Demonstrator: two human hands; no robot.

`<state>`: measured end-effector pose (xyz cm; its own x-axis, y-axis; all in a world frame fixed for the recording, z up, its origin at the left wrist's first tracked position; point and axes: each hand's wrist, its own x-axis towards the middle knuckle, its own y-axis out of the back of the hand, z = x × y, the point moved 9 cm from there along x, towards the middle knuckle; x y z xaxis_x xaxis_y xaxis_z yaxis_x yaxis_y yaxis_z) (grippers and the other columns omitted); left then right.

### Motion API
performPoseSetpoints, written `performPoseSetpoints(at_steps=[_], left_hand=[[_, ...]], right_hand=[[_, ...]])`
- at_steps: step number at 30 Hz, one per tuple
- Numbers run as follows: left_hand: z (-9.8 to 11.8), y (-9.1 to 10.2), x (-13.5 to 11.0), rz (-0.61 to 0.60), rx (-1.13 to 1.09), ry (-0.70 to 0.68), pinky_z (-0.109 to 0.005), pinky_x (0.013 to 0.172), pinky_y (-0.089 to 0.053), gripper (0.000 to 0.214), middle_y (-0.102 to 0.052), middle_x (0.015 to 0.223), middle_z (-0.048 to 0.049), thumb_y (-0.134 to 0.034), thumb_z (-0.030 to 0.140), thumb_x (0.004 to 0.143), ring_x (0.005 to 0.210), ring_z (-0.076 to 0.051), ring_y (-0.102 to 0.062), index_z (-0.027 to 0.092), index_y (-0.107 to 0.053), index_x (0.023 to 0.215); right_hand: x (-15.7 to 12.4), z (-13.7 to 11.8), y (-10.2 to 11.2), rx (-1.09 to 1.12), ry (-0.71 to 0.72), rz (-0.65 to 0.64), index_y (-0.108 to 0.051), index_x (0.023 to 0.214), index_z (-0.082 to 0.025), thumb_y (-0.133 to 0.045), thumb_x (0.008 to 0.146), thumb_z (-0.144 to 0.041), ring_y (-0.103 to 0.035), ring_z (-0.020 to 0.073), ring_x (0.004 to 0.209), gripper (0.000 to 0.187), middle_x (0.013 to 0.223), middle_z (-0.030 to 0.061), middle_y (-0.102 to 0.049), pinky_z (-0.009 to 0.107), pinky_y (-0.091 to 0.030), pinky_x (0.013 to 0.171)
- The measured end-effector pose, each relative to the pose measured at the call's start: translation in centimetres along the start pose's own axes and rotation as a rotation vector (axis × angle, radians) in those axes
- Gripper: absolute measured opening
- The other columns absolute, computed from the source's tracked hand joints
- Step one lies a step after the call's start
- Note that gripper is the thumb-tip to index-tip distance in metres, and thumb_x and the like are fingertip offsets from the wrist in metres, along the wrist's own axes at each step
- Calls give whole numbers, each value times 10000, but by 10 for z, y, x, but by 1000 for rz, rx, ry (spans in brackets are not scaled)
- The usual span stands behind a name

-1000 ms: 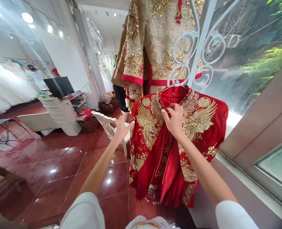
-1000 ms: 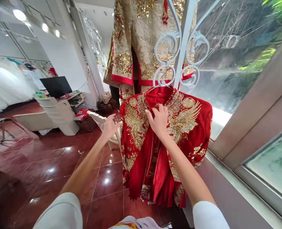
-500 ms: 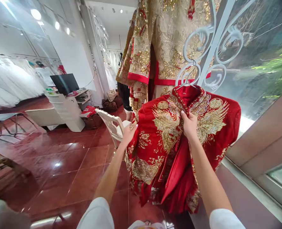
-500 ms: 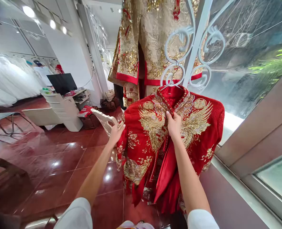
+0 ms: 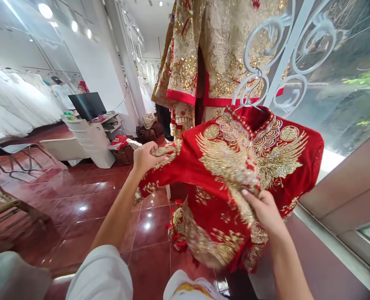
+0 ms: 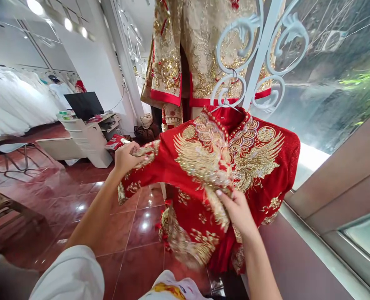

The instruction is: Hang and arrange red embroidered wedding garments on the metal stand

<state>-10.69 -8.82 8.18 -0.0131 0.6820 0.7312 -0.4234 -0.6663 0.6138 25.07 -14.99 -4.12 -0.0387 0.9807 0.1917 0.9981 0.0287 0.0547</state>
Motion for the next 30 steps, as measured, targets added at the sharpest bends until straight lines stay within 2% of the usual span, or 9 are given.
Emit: performPoseSetpoints(at_steps=[3,7,10,16,21,23,26,28,30], left_hand=[[10,-19,-1,-76,-78,-90,-260,638,-399,361,-559,702,-9,-686,504,625,642,-151,-493,191,-569,761],[35,-61,5,-256,-452,-140,-320,827,-445,540,-580,1125,-119,-468,554,788,952,-214,-563,161,-516,1156],[48,-80,17,-239,-612,-87,-323,887,-430,567,-567,1171,-133,-375,571,832,1042,-218,-547,141,-502,1181],[49,-53,22,139,-386,69,-297,747,-445,314,-637,844,-56,-528,434,809,787,-194,-586,153,-595,933],[56,-54,7,136,-233,63,-349,800,-445,328,-628,933,-70,-612,391,759,871,-235,-588,182,-558,1005],[60,-67,-4,49,-274,50,-380,842,-446,367,-610,1009,-99,-575,390,787,944,-251,-578,174,-523,1080],[71,-63,-39,182,-244,36,-453,995,-353,512,-487,1234,-178,-545,383,806,1185,-291,-443,136,-415,1234],[88,-59,-77,322,-178,12,-501,1052,-270,618,-400,1317,-207,-575,402,778,1265,-318,-347,128,-355,1287],[114,-74,-118,339,-160,-27,-541,1046,-260,638,-425,1280,-209,-621,442,730,1245,-343,-362,155,-392,1251]], right_hand=[[9,9,38,-19,-4,148,-636,734,-141,-689,660,-454,-572,162,582,325,663,36,-652,287,-469,562],[33,16,13,-6,47,82,-647,858,-149,-733,587,-435,-615,179,724,404,776,60,-674,314,-495,685],[50,-13,-7,62,182,124,-607,979,-173,-736,586,-418,-602,158,804,480,914,70,-658,300,-485,735],[64,-91,15,-3,433,357,-527,622,-159,-622,718,-431,-343,74,516,304,540,-51,-403,213,-290,493],[64,-78,35,-140,415,394,-550,637,-147,-561,752,-424,-370,89,524,300,557,-34,-450,227,-303,520],[62,-68,30,-287,382,403,-539,613,-150,-510,783,-427,-374,101,506,326,528,-25,-454,244,-320,525],[39,-72,25,-519,460,533,-597,756,-147,-415,863,-396,-482,141,578,326,640,30,-573,282,-393,604],[13,-74,24,-639,567,655,-594,1019,-154,-383,888,-360,-571,198,832,322,927,106,-641,342,-435,774],[-9,-64,23,-806,605,770,-486,1235,-156,-429,863,-357,-458,276,1154,427,1239,174,-525,456,-362,951]])
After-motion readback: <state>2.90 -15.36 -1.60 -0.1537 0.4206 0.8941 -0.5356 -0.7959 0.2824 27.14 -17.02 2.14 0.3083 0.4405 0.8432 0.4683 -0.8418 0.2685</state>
